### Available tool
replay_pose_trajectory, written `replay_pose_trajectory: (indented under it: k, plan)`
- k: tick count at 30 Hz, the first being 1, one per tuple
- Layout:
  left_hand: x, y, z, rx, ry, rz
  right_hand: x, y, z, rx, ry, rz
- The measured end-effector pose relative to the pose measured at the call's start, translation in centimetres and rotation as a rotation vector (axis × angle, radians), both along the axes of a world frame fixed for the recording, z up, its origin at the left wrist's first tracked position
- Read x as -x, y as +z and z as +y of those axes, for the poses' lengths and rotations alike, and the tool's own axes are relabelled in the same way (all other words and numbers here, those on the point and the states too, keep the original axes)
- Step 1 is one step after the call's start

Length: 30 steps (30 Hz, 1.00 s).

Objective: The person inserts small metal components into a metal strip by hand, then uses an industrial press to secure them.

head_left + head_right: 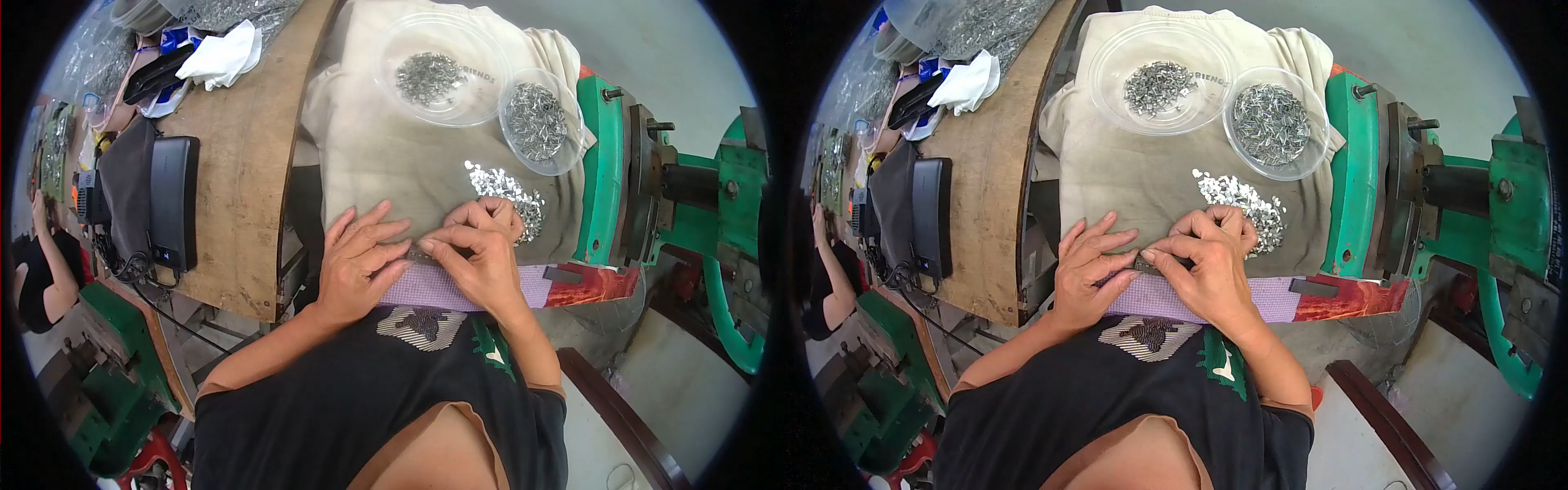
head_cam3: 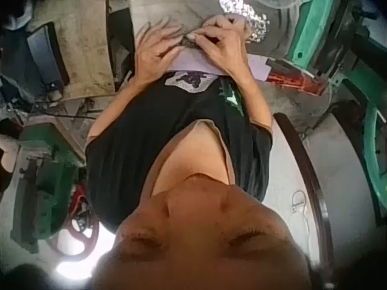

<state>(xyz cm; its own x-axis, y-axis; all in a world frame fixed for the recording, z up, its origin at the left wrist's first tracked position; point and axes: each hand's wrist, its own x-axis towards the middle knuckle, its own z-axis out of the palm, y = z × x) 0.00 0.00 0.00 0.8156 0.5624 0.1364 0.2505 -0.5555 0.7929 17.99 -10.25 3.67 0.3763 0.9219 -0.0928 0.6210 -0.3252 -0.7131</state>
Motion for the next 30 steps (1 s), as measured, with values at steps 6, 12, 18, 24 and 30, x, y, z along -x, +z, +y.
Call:
replay_pose_trajectory:
  k: [6, 12, 18, 24, 30]
  plan:
    - [0.11, -0.07, 0.14, -0.007, -0.001, -0.01, 0.58, -0.23, 0.45, -0.015, -0.013, -0.066]
    - [0.08, -0.11, 0.12, -0.014, 0.005, -0.014, 0.81, -0.18, 0.63, -0.017, -0.006, -0.109]
    - [0.02, -0.12, 0.06, -0.033, 0.009, -0.009, 0.71, 0.03, 0.46, 0.018, -0.016, -0.097]
    - [0.1, -0.11, 0.12, -0.014, 0.008, -0.008, 0.62, 0.29, 0.42, 0.027, 0.0, -0.105]
    - [0.12, -0.06, 0.06, -0.022, 0.015, -0.031, 0.53, 0.51, 0.56, 0.033, 0.021, -0.079]
